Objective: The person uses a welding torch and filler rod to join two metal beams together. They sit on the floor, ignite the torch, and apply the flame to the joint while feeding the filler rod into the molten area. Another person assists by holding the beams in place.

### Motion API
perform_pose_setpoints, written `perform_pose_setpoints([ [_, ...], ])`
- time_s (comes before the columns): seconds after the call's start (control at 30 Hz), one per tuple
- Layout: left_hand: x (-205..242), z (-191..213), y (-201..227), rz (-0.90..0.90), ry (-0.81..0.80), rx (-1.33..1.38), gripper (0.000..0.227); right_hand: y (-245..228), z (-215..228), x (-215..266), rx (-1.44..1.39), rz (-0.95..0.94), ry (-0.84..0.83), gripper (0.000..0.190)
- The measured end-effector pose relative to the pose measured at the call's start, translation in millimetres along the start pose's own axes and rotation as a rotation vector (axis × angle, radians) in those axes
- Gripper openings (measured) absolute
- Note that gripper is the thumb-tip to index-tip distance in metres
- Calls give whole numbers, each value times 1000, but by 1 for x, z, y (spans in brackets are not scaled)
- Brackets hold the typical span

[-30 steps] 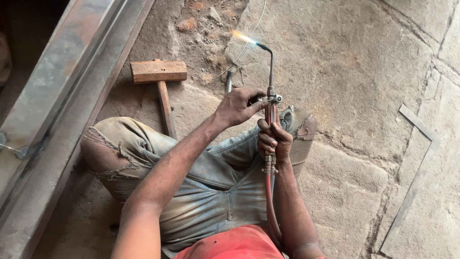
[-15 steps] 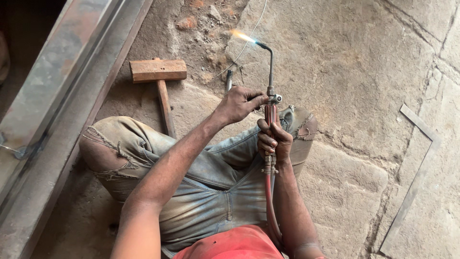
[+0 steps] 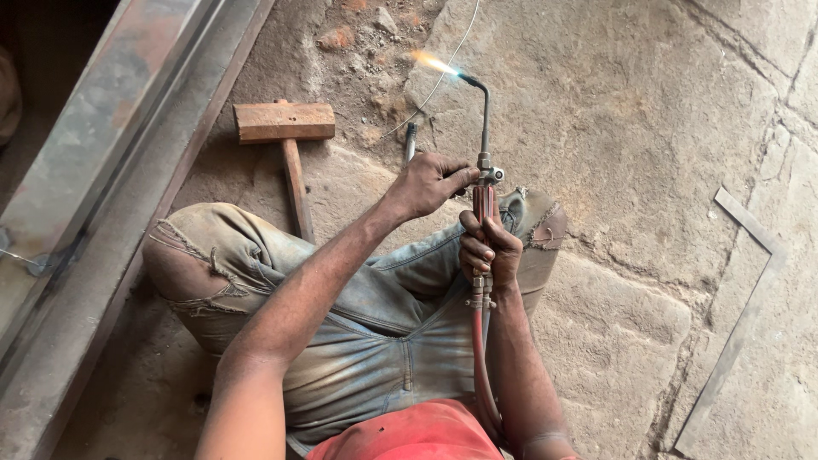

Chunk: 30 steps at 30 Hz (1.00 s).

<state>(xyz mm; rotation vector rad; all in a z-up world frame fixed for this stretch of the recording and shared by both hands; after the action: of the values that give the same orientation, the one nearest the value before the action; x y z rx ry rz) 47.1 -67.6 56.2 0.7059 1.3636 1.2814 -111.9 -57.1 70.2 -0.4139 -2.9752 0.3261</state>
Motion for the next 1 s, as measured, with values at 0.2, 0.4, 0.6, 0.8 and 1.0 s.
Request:
perform_pose_setpoints([
  [0.2, 2, -2, -4, 168, -68, 16, 32, 0, -1, 0, 4, -3, -6, 52],
  [0.4, 1, 0, 4, 34, -29, 2, 33, 0, -2, 0, 7, -5, 9, 50],
  [0.6, -2, 25, -16, -111, 202, -198, 26, -25, 1, 14, 223, 87, 72, 55],
  [0.8, -8, 59, -56, 17, 387, -630, 19, -61, 9, 43, 20, 272, -5, 36],
  [1.0, -77, 46, -104, 6, 192, -875, 13, -74, 32, 40, -239, 213, -122, 28],
])
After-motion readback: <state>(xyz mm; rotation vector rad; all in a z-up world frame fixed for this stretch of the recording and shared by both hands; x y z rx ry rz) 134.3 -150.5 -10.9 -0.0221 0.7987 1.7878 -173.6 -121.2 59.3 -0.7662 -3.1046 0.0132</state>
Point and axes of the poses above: each hand's wrist, its own x-axis away from the middle knuckle, its own z-axis out of the back of the hand, y = z × x, the point moved 7 cm from there along -x, towards the middle knuckle, and after that the axes turned 10 degrees about -z, right-handed, at the moved point
